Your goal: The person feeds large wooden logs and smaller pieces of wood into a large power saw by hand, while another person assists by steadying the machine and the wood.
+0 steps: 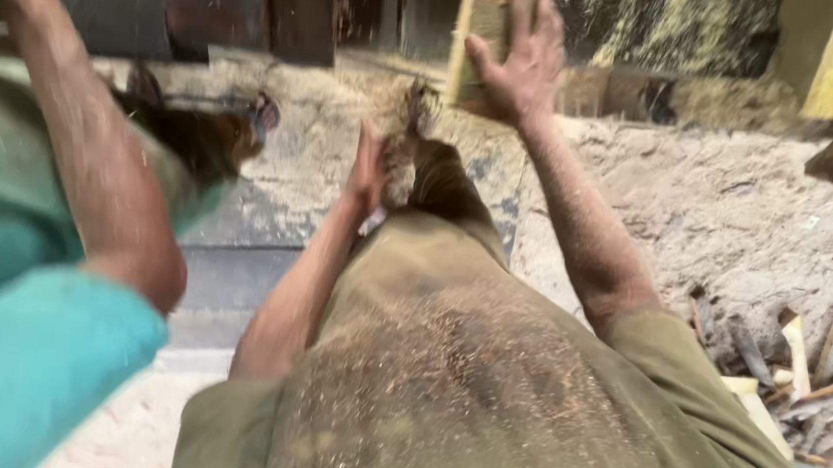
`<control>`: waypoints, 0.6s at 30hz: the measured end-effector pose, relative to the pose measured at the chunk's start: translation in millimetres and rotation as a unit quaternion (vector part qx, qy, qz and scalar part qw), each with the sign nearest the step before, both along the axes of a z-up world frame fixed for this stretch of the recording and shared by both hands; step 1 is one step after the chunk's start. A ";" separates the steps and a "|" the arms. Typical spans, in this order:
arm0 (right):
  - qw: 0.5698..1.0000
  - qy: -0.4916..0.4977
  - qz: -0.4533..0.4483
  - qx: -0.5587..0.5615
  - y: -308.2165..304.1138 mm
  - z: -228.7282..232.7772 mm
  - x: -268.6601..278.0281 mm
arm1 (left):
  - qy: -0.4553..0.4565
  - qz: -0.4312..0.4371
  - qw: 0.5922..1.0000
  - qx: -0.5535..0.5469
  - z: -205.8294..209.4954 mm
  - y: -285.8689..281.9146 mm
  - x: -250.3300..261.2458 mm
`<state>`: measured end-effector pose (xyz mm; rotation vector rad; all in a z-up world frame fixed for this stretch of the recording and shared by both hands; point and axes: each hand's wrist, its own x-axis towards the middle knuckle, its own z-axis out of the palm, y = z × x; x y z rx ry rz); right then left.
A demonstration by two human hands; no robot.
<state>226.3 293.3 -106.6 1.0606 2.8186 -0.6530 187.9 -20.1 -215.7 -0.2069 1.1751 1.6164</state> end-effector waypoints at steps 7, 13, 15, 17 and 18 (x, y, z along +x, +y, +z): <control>0.995 0.065 0.081 -0.008 -115.8 8.0 51.9 | -0.044 0.013 0.984 0.173 124.0 16.6 7.0; 0.970 0.086 0.227 -0.026 -181.1 25.8 103.6 | 0.056 -0.016 0.995 0.080 114.1 -78.5 68.8; 0.960 0.099 0.262 -0.015 -193.9 30.6 98.2 | 0.077 -0.009 0.993 0.091 104.1 -94.7 76.2; 0.959 0.033 0.279 0.025 -197.0 34.3 87.7 | 0.037 0.091 0.995 0.025 104.0 -95.8 76.0; 0.959 0.033 0.279 0.025 -196.2 33.8 79.5 | 0.036 0.091 0.995 0.025 107.6 -94.4 70.2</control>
